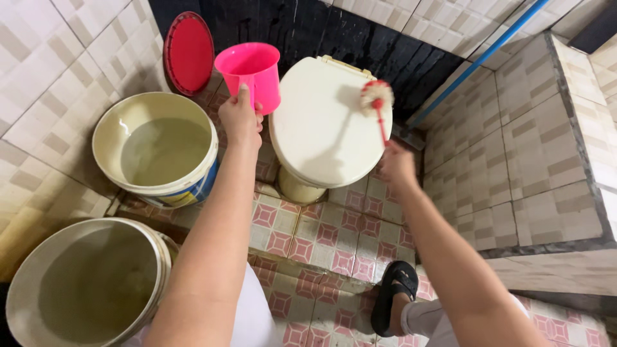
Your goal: The person cleans a toilet by scrubbing the closed lid with a brush, then opens the lid to scrub the underside and the bowl. They repeatedly scoop water from a bucket with a pink cup and pour it onto the brush and into the bowl during the process.
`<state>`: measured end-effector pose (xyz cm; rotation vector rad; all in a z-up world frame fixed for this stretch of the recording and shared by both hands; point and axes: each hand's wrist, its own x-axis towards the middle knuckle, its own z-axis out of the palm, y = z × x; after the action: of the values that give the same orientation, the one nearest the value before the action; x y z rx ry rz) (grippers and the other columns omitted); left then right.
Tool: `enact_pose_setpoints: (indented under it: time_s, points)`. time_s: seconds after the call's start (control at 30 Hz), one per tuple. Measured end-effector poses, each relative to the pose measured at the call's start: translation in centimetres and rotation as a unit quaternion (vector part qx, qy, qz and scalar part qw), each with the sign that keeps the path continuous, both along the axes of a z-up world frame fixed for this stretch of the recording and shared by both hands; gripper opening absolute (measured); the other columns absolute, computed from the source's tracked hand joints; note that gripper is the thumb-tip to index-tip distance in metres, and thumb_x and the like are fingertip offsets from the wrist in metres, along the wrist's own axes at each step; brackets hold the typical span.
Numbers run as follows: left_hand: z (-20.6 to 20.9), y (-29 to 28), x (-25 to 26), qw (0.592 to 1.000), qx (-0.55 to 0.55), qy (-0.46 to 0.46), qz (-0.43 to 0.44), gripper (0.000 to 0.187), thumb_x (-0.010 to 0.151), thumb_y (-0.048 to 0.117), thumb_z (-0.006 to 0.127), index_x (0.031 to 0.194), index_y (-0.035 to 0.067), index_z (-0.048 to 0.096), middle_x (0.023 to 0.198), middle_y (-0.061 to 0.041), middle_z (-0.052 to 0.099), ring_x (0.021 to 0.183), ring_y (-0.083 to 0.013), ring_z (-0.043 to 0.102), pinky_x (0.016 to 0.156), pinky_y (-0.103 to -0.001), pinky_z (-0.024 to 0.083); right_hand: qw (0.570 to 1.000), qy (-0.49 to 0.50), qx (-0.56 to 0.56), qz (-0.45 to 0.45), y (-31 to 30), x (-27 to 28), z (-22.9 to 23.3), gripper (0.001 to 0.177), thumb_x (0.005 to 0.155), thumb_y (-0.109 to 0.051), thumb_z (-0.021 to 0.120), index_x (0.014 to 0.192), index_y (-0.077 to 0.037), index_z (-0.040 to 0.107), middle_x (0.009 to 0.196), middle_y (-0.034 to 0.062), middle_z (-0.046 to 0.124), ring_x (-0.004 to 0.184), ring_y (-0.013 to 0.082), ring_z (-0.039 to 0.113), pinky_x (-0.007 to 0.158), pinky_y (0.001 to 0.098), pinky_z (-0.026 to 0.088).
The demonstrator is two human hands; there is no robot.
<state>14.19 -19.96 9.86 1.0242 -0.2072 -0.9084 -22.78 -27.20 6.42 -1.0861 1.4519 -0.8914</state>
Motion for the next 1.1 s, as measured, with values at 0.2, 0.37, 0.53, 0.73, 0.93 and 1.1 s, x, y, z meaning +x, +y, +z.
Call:
enact_pose_setpoints:
  time_s: [0.2,0.37,0.53,0.73,0.93,1.1]
  points:
    - [0.9,4.6,-0.6,0.998,-0.045,-0.033,-0.027,0.027,0.104,0.030,0.059,0.098,0.004,0.062,0.072,-0.004,0.060,0.045,-0.0089,0.047,0.037,-0.024,0.033,0.938,0.292,-0.135,0.130,8.9,5.7,-1.9,0.040,0.103,-0.026,0.058,0.141,-0.017,0.064,0.082,0.0119,0.072,0.063,0.0131,0.061,0.060,0.0337,0.049]
    - [0.6,7.4,-0.9,0.997,-0.035,-0.049,-0.054,0.023,0.102,0.027,0.062,0.110,0.006,0.066,0.079,-0.007,0.071,0.048,-0.0107,0.055,0.040,-0.024,0.040,0.918,0.325,-0.094,0.207,14.0,5.9,2.2,0.042,0.102,-0.029,0.056,0.143,-0.021,0.062,0.077,0.0149,0.069,0.060,0.0163,0.059,0.061,0.0371,0.050]
    - [-0.3,8.9,-0.8,0.995,-0.033,-0.027,-0.088,0.022,0.102,0.024,0.061,0.117,0.008,0.065,0.085,-0.007,0.074,0.055,-0.0138,0.062,0.046,-0.028,0.049,0.882,0.375,-0.082,0.274,15.9,0.3,6.0,0.043,0.099,-0.032,0.060,0.142,-0.034,0.061,0.079,0.0086,0.071,0.062,0.0134,0.060,0.061,0.0342,0.051]
    - [-1.9,9.0,-0.9,0.995,0.008,0.027,-0.098,0.019,0.102,0.022,0.059,0.117,0.010,0.060,0.081,-0.006,0.067,0.054,-0.0124,0.055,0.044,-0.028,0.045,0.821,0.514,-0.014,0.248,14.6,-8.5,8.5,0.039,0.104,-0.035,0.057,0.141,-0.044,0.064,0.099,0.0072,0.078,0.073,0.0239,0.066,0.069,0.0414,0.056]
    - [-2.9,8.9,-1.6,0.994,0.046,0.057,-0.076,0.015,0.098,0.021,0.060,0.110,0.014,0.056,0.075,-0.005,0.060,0.050,-0.0117,0.048,0.040,-0.026,0.033,0.762,0.607,-0.184,0.129,13.3,-14.9,8.6,0.036,0.101,-0.035,0.060,0.136,-0.038,0.069,0.108,0.0155,0.074,0.099,0.0388,0.069,0.086,0.0498,0.054]
    - [-2.7,10.2,-2.5,0.994,0.041,0.071,-0.075,0.015,0.097,0.025,0.063,0.102,0.013,0.055,0.070,-0.004,0.057,0.046,-0.0113,0.045,0.039,-0.026,0.029,0.797,0.544,-0.246,0.087,14.4,-15.3,6.8,0.035,0.104,-0.033,0.058,0.137,-0.036,0.068,0.102,0.0159,0.074,0.093,0.0394,0.070,0.082,0.0502,0.055]
